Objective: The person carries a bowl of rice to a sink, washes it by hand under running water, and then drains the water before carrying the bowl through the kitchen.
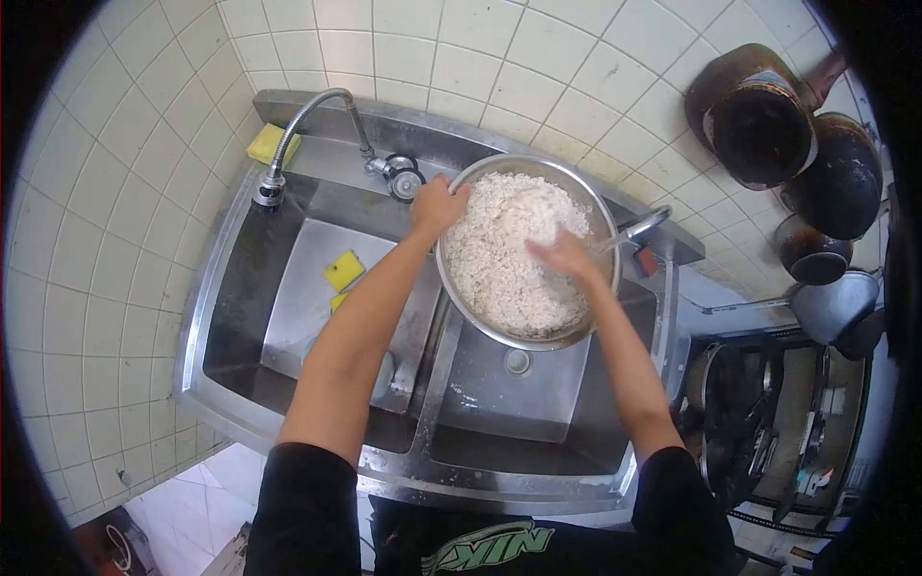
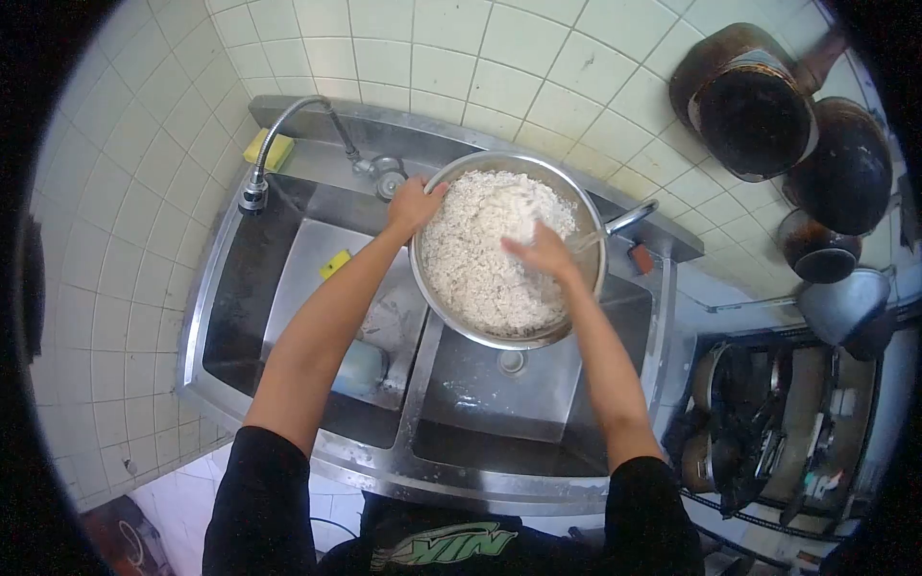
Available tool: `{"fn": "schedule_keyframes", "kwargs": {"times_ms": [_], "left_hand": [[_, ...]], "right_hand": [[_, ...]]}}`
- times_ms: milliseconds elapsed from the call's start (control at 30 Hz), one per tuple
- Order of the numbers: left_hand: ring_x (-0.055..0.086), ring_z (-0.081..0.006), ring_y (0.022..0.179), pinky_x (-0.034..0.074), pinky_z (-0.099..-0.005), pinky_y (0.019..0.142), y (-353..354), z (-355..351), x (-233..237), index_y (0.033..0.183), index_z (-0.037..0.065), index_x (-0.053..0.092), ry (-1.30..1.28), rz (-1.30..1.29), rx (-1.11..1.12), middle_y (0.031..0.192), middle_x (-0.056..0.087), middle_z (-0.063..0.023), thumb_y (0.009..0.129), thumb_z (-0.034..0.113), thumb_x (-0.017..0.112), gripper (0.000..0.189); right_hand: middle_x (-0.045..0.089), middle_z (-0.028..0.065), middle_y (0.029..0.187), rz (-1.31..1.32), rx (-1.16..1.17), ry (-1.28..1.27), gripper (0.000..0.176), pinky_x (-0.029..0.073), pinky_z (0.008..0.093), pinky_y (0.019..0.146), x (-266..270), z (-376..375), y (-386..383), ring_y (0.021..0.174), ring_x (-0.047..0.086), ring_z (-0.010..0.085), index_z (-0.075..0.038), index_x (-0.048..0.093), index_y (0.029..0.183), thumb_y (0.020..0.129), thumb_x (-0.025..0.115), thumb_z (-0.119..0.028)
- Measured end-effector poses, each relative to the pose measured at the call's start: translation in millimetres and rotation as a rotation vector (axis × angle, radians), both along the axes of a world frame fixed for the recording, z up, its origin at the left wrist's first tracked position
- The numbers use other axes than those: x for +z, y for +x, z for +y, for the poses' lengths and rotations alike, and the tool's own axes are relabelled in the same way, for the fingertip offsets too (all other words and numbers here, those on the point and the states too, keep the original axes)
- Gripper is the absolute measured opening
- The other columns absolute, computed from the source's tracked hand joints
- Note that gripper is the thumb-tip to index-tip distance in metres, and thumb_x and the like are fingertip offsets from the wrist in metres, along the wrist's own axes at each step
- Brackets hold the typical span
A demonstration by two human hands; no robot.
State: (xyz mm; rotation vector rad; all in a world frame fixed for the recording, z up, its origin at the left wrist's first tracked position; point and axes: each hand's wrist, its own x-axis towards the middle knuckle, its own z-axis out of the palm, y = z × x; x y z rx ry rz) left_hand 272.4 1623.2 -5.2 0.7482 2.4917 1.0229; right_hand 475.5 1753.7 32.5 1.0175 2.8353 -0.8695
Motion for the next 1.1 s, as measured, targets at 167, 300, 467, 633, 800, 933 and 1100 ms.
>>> {"fn": "schedule_keyframes", "kwargs": {"times_ms": [167,300,467,633,800,933,1100], "left_hand": [[0.055,-0.0338,0.086,0.039,-0.0423,0.081,42,-28,-12,0.102,0.001,0.052,0.364,0.148,0.272,0.087,0.059,-0.0168,0.077,0.038,0.055,0.045],[0.052,-0.0375,0.084,0.038,-0.0440,0.078,172,-67,-51,0.097,-0.009,0.051,0.558,-0.101,0.564,0.085,0.054,-0.0250,0.082,0.034,0.051,0.046],[0.051,-0.0404,0.086,0.038,-0.0424,0.078,196,-44,-31,0.092,-0.011,0.052,0.614,-0.235,0.868,0.088,0.053,-0.0288,0.089,0.034,0.041,0.046],[0.053,-0.0396,0.088,0.039,-0.0415,0.078,140,-39,-34,0.091,-0.009,0.054,0.484,-0.277,0.791,0.091,0.056,-0.0279,0.088,0.037,0.042,0.048],[0.056,-0.0379,0.082,0.041,-0.0416,0.073,87,-39,-22,0.087,-0.003,0.058,0.320,-0.207,0.538,0.084,0.059,-0.0226,0.084,0.040,0.047,0.045],[0.056,-0.0371,0.082,0.042,-0.0446,0.070,67,-34,-19,0.085,0.003,0.059,0.213,-0.149,0.473,0.082,0.060,-0.0200,0.083,0.044,0.044,0.043],[0.057,-0.0354,0.082,0.043,-0.0444,0.070,66,-35,-15,0.083,0.004,0.060,0.179,-0.164,0.435,0.082,0.061,-0.0184,0.083,0.045,0.044,0.043]], "right_hand": [[0.053,0.0255,0.108,-0.205,-0.079,0.096,0.072,0.041,0.0376,0.088,-37,15,-17,0.103,0.051,0.0355,0.005,0.049,0.111,0.058,0.067,-0.041],[0.054,0.0298,0.102,-0.249,-0.144,0.043,0.066,0.043,0.0380,0.085,-50,32,-29,0.099,0.052,0.0389,0.010,0.053,0.103,0.059,0.062,-0.039],[0.056,0.0197,0.107,-0.132,-0.209,-0.344,0.052,0.043,0.0370,0.086,-95,51,1,0.098,0.056,0.0306,0.005,0.053,0.108,0.074,0.047,-0.034],[0.057,0.0168,0.106,0.259,-0.470,-1.068,0.053,0.045,0.0355,0.084,-71,16,8,0.094,0.057,0.0271,0.004,0.049,0.113,0.081,0.041,-0.037],[0.056,0.0193,0.107,0.340,-0.431,-1.278,0.059,0.045,0.0365,0.083,-3,38,-9,0.094,0.057,0.0294,0.005,0.048,0.113,0.080,0.048,-0.043],[0.054,0.0228,0.109,-0.236,0.086,0.057,0.074,0.043,0.0413,0.085,5,64,-5,0.099,0.054,0.0344,0.003,0.045,0.116,0.065,0.063,-0.047],[0.054,0.0235,0.108,-0.465,0.116,0.329,0.082,0.042,0.0408,0.085,-28,54,2,0.099,0.053,0.0366,0.002,0.047,0.115,0.052,0.069,-0.046]]}}
